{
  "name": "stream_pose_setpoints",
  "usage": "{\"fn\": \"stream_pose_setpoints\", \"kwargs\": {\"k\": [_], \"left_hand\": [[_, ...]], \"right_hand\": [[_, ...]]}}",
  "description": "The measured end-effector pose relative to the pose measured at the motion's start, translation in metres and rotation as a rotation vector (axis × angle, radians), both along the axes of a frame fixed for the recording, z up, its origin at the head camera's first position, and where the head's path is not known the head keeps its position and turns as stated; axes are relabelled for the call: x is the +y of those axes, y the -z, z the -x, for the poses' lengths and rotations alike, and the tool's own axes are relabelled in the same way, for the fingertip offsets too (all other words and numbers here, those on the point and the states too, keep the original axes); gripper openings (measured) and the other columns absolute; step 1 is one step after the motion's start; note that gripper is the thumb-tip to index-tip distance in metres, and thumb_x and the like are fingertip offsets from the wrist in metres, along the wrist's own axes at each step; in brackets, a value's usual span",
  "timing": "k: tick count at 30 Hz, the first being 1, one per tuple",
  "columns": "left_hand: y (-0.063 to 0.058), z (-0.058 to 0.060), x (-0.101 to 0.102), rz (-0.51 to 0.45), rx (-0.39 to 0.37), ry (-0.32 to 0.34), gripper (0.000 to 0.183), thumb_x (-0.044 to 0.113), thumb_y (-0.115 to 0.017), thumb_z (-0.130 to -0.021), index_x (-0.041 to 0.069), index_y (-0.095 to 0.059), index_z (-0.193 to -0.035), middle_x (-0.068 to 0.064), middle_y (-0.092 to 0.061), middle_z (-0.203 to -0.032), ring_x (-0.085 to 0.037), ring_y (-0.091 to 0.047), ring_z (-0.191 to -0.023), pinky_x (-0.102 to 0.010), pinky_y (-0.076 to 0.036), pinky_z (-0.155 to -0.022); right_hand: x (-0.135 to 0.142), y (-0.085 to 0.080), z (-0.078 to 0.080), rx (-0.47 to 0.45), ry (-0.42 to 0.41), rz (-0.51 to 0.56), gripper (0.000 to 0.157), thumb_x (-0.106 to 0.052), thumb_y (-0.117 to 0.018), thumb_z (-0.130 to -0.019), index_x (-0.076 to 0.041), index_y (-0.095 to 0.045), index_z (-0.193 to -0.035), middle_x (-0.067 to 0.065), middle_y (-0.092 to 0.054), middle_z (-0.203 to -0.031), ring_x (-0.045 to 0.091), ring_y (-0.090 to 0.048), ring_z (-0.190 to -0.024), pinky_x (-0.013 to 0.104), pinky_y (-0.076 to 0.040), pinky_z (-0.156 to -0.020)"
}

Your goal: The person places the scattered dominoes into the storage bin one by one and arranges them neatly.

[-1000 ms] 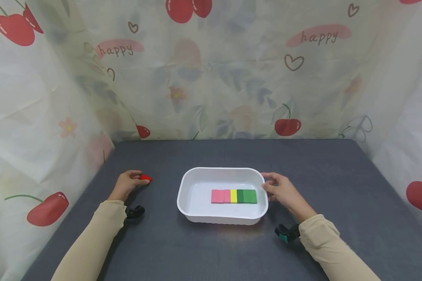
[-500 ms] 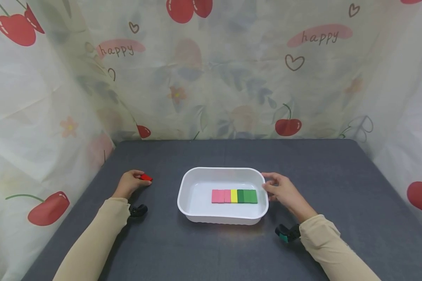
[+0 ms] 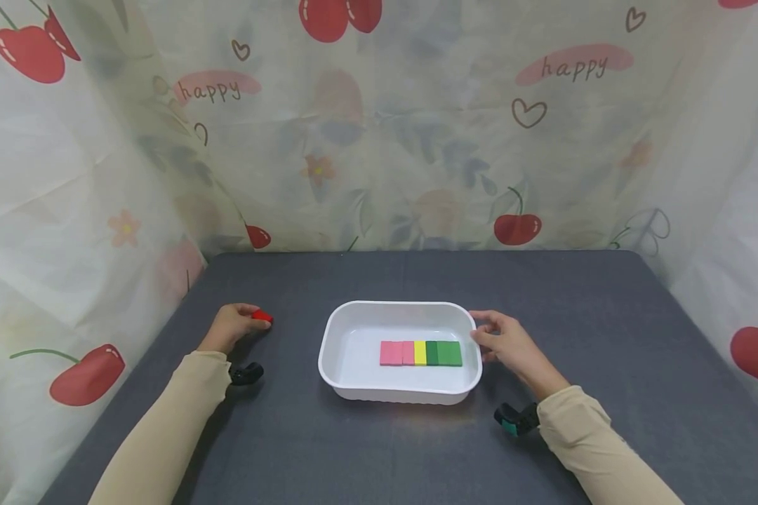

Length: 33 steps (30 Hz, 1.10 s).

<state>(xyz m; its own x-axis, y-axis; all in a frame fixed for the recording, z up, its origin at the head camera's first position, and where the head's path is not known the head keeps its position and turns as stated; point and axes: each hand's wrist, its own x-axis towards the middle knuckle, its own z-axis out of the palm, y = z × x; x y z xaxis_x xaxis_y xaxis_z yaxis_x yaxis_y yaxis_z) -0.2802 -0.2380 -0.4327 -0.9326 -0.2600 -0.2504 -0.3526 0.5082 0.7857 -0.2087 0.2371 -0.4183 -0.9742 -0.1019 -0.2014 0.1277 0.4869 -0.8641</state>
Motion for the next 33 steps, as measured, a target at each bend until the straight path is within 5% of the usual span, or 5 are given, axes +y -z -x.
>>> {"fn": "stream_pose_setpoints", "kwargs": {"k": [9,22,33], "left_hand": [[-0.017,-0.002,0.020,-0.046,0.086,0.087,0.056,0.003,-0.074,-0.082,-0.001,-0.051,-0.133,-0.023,-0.053,-0.131,-0.033,-0.053,-0.114,-0.046,-0.042,-0.101],[-0.068,-0.019,0.089,-0.131,0.128,0.270,0.054,0.007,-0.078,-0.080,0.008,-0.057,-0.130,-0.013,-0.060,-0.122,-0.027,-0.058,-0.108,-0.040,-0.049,-0.096],[-0.071,-0.046,0.132,-0.156,0.111,0.411,0.049,0.006,-0.078,-0.079,0.012,-0.062,-0.124,-0.009,-0.063,-0.112,-0.024,-0.060,-0.098,-0.040,-0.053,-0.090]], "right_hand": [[0.000,0.001,0.002,0.000,0.002,0.008,0.053,-0.016,-0.059,-0.096,0.001,-0.040,-0.143,0.017,-0.055,-0.108,0.021,-0.058,-0.090,0.032,-0.056,-0.072],[0.000,0.000,0.003,0.008,-0.001,0.016,0.053,-0.014,-0.058,-0.096,0.002,-0.040,-0.143,0.017,-0.056,-0.105,0.019,-0.059,-0.087,0.031,-0.056,-0.070],[0.000,-0.001,0.003,0.003,-0.006,0.018,0.053,-0.014,-0.058,-0.096,0.002,-0.039,-0.143,0.017,-0.055,-0.106,0.019,-0.058,-0.088,0.031,-0.056,-0.071]]}}
